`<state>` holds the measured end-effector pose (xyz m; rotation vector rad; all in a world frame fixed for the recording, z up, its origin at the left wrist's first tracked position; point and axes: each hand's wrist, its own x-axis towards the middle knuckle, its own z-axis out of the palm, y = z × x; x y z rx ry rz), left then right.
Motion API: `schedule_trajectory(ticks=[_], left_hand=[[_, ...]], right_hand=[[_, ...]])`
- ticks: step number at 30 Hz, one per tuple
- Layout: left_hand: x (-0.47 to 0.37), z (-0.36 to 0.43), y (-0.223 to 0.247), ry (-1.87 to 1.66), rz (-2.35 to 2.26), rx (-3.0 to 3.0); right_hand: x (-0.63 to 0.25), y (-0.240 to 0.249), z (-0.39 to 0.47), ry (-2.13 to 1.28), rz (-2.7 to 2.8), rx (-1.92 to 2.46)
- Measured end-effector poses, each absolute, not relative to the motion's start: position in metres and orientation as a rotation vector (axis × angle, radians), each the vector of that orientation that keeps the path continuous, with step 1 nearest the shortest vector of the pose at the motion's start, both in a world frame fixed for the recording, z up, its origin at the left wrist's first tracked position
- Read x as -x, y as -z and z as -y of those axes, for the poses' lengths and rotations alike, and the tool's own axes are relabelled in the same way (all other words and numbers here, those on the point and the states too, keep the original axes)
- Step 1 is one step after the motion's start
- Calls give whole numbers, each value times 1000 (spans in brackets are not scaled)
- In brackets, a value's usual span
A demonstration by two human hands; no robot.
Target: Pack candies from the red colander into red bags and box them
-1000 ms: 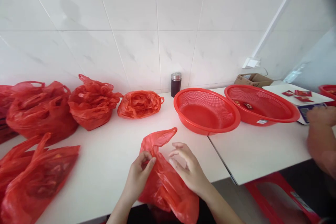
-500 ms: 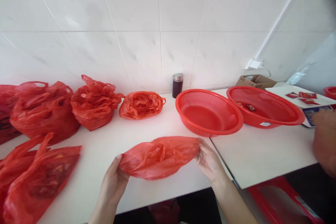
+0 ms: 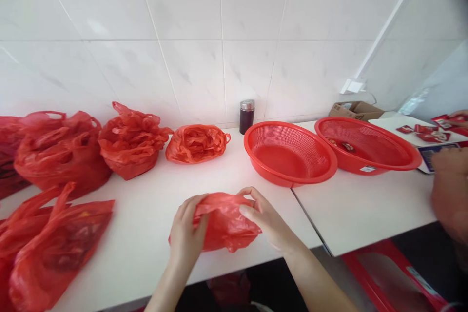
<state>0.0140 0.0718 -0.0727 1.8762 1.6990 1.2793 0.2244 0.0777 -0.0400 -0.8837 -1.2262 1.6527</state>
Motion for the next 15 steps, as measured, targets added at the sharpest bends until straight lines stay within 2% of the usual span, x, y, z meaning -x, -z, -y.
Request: schedule_trajectory(ticks=[4, 7, 11, 15], left_hand=[[30, -84, 54, -928, -1465, -1483], [46, -80, 47, -800, -1256, -1300], [41, -72, 58, -812, -1143, -1014], [26, -70, 72, -1032, -1285, -911]], right_hand=[[-261, 39, -83, -1483, 1579, 790], [-278, 49, -90, -1090, 2002, 1020], [-279, 68, -102, -440, 2078, 1383], [-262, 64, -95, -220, 1945, 1380]])
